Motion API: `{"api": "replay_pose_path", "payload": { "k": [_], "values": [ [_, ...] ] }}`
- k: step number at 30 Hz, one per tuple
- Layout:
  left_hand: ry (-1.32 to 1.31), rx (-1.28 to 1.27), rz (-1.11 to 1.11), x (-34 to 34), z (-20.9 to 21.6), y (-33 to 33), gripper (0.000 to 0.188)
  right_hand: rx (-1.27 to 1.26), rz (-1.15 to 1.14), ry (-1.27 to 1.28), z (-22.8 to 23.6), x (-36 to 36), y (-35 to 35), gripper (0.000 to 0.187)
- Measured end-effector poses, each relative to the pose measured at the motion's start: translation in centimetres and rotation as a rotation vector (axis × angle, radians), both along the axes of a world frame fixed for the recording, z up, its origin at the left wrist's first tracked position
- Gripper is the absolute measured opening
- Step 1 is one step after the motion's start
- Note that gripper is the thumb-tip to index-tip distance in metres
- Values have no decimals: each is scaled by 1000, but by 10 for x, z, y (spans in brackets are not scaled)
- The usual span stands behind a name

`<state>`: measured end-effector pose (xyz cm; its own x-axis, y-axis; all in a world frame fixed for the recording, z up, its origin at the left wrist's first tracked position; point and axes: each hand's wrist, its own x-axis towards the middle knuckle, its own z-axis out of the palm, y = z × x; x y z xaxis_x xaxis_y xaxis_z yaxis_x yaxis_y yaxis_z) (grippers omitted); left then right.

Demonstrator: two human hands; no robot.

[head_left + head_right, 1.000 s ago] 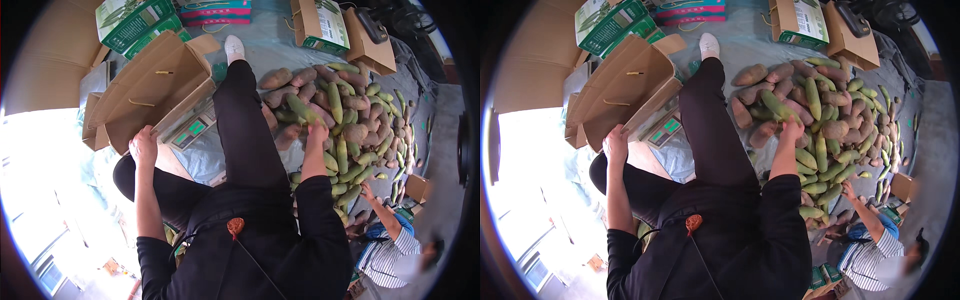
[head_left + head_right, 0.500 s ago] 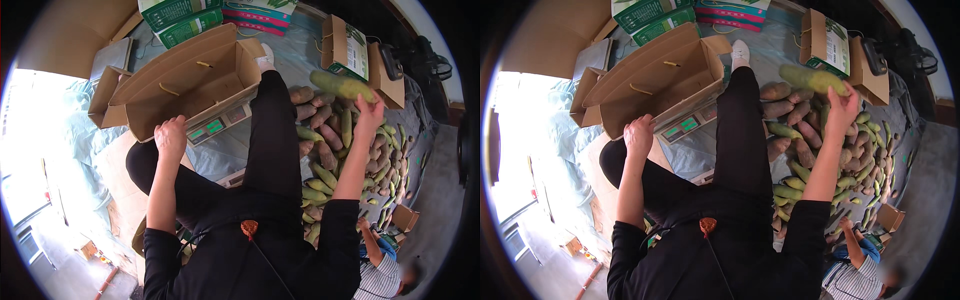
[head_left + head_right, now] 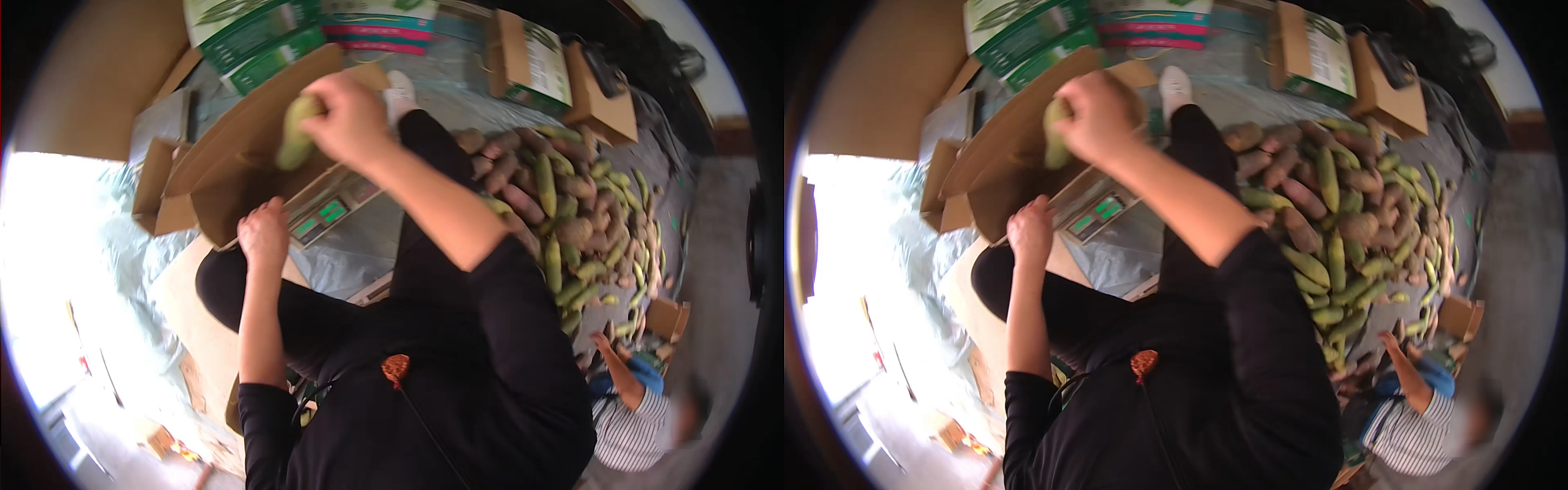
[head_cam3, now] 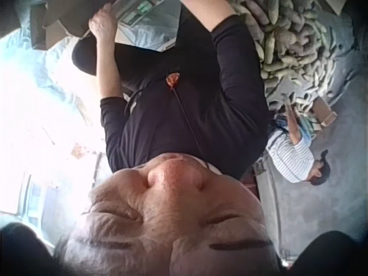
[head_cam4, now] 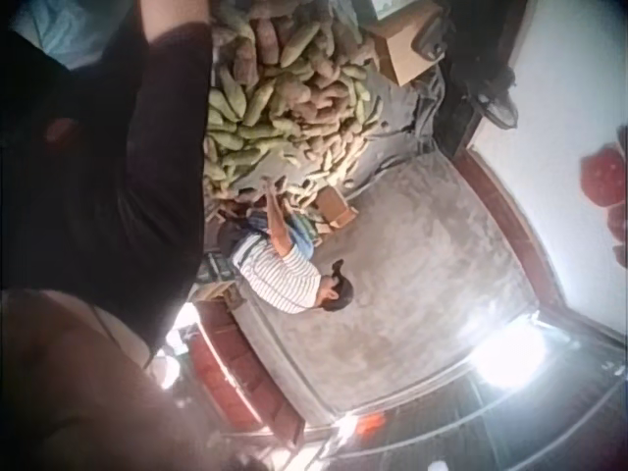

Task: Sorting and weighing papayas into cardboard boxes on a floor-based scale.

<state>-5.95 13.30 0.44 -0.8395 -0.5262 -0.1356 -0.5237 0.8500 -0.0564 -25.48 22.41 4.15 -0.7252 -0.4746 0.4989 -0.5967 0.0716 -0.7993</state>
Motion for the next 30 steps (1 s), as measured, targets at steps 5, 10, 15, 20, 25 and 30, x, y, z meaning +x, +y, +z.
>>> {"api": "replay_pose_path", "payload": {
  "k": [5,10,15,20,25,30],
  "values": [
    [33,-13,-57,-12,-5,6,14,480,16,-332,-53,42,-47,20],
    [40,53,-6,-1,3,2,16,548,109,-164,-7,49,-17,30],
    [52,45,-76,1,-2,2,15,129,117,-270,13,-4,83,27],
    [88,53,-72,0,-2,5,14,360,-324,-432,-45,-48,244,32],
    [96,81,-56,-6,4,14,14,805,-509,-394,-154,2,402,15],
    [52,110,-15,1,3,3,20,1149,-558,-865,-221,111,477,22]
  ]
}}
